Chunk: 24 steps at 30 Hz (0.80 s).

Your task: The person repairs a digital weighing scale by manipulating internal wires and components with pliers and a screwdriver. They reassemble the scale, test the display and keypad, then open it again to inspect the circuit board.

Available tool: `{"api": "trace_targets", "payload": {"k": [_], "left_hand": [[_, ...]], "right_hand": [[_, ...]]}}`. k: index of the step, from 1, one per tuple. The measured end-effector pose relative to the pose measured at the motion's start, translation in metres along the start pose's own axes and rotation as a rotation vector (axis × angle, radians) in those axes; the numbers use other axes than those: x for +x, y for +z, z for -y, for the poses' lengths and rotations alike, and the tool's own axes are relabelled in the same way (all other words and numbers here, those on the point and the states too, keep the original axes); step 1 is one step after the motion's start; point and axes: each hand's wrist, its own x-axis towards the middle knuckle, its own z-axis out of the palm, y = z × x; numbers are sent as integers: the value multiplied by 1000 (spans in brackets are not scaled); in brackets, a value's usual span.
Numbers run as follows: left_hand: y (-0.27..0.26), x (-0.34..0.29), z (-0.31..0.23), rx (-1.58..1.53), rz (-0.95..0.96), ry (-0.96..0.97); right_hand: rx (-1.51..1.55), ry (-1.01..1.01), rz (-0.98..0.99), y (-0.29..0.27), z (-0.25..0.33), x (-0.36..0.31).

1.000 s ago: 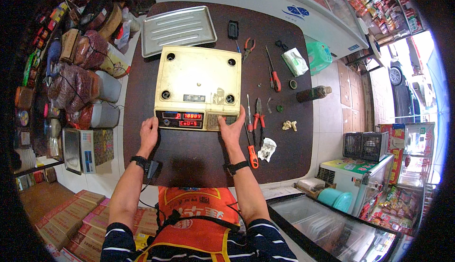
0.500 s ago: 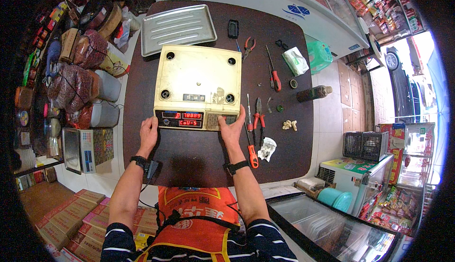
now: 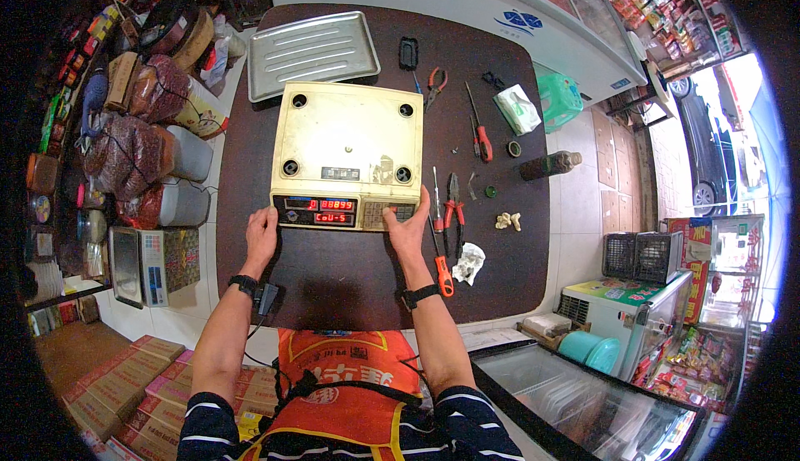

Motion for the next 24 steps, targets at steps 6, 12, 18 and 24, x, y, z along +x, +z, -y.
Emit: {"api": "trace_targets", "payload": {"k": [6,12,18,24], "left_hand": [[0,0,0,-9,11,-9],[-2,-1,-4,15,41,-52],[-2,0,-1,-8,57,-38],[0,0,1,-13,26,-10]], "right_hand": [[0,-22,-29,4,-1,1],[-98,-33,-67,4,1,1],[19,-28,-22,1,3,-1],[-15,-27,-37,4,-1,1]]}}
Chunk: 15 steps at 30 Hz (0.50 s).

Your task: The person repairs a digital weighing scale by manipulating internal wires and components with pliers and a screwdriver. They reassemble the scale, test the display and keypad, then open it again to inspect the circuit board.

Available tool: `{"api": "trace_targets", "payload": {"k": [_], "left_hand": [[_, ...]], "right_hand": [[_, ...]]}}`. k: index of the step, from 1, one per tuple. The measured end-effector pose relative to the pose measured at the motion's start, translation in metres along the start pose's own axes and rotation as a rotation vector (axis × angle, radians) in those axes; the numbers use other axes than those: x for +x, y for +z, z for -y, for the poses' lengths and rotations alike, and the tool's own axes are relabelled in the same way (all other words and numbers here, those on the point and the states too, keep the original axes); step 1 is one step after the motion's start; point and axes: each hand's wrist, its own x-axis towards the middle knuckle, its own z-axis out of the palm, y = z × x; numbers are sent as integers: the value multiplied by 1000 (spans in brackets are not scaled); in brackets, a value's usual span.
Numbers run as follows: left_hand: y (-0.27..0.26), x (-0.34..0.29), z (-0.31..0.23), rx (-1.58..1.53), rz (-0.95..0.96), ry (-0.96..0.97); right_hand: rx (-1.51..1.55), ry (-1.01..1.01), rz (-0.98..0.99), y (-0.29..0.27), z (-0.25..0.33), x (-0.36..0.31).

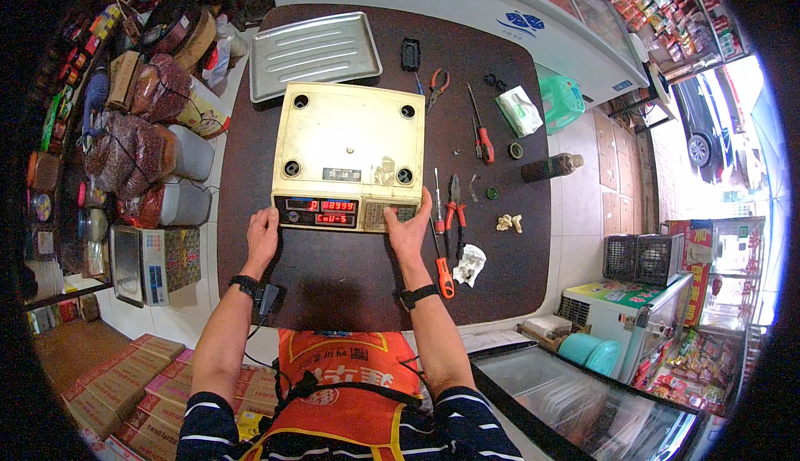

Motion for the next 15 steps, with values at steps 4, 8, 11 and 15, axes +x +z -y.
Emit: {"api": "trace_targets", "payload": {"k": [4,8,11,15], "left_hand": [[2,0,4,2,0,10],[-3,4,6,-167,33,-122],[-13,19,-6,-509,44,-307],[-23,47,-48,-552,111,-373]], "right_hand": [[-26,-41,-4,0,0,0],[41,19,37,-9,4,-1],[63,74,47,-21,6,13],[108,129,161,-25,15,31]]}}
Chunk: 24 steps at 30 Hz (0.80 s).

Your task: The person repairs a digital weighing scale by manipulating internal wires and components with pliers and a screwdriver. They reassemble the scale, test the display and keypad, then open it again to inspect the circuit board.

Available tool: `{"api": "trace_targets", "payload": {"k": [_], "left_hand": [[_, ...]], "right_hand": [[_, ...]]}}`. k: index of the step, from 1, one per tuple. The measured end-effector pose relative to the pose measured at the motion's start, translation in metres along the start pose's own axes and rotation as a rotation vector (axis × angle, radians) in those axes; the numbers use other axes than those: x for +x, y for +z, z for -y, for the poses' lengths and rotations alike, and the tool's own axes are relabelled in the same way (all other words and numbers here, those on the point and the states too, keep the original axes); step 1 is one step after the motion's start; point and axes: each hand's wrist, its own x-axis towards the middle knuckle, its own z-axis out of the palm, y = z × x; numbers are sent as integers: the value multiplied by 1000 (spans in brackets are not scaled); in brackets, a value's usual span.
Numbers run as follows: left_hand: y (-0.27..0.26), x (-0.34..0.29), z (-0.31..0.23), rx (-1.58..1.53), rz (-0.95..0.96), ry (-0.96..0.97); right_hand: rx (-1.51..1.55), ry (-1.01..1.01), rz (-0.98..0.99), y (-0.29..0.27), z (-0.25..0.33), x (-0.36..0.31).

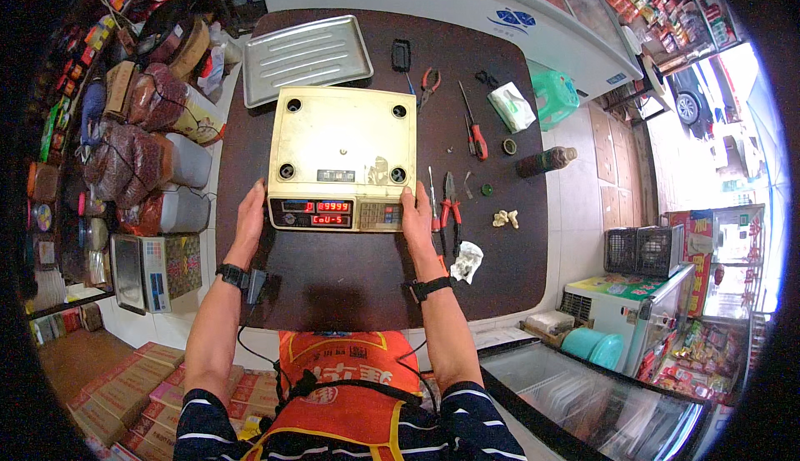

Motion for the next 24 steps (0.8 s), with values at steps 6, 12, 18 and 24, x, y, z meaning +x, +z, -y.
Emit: {"api": "trace_targets", "payload": {"k": [6,12,18,24], "left_hand": [[43,-13,-34,76,-25,139],[46,-29,-40,33,-96,190],[21,-64,-22,-294,70,266],[-36,-108,28,57,211,285]], "right_hand": [[95,-15,1,10,27,-11],[99,-102,-106,10,37,-24],[550,-91,-174,-18,12,-42],[701,-71,-42,-34,-34,-71]]}}
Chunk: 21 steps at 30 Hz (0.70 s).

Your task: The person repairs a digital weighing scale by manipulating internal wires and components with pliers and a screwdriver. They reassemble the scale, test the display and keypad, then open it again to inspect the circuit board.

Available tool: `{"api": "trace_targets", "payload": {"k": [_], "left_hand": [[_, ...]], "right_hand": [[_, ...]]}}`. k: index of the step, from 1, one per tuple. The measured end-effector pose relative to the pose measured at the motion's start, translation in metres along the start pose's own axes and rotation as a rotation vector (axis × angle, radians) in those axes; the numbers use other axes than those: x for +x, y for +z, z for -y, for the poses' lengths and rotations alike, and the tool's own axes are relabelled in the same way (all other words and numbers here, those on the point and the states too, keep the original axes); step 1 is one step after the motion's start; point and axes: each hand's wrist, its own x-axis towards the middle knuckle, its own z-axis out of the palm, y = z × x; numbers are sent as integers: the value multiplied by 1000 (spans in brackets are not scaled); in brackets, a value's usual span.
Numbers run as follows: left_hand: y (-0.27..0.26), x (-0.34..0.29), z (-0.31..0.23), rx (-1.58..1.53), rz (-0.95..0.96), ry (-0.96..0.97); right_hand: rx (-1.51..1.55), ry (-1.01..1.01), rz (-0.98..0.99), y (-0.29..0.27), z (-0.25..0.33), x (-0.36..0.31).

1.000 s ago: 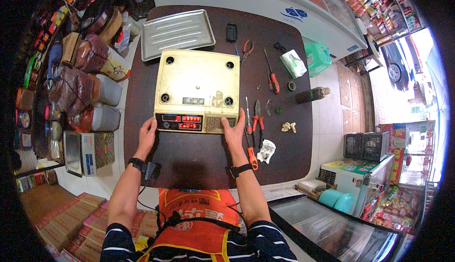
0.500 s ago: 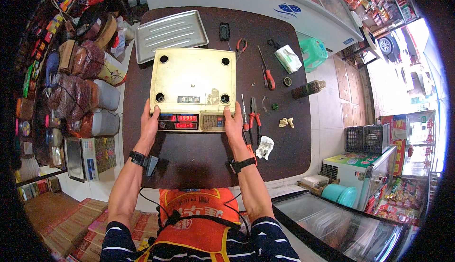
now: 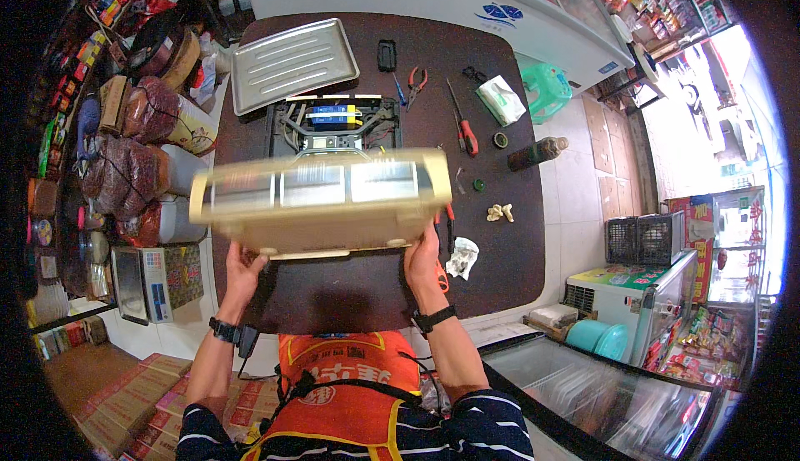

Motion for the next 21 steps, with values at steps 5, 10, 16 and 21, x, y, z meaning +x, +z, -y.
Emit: {"api": "trace_targets", "payload": {"k": [5,10,16,21], "left_hand": [[-21,-27,24,1,142,187],[-23,-42,36,61,128,181],[-28,-44,22,309,195,207],[-32,-39,19,325,240,121]], "right_hand": [[-60,142,442,-51,-21,-6],[-99,175,376,-53,-9,-36],[-209,458,221,-8,38,-64],[-318,422,257,-5,36,-65]]}}
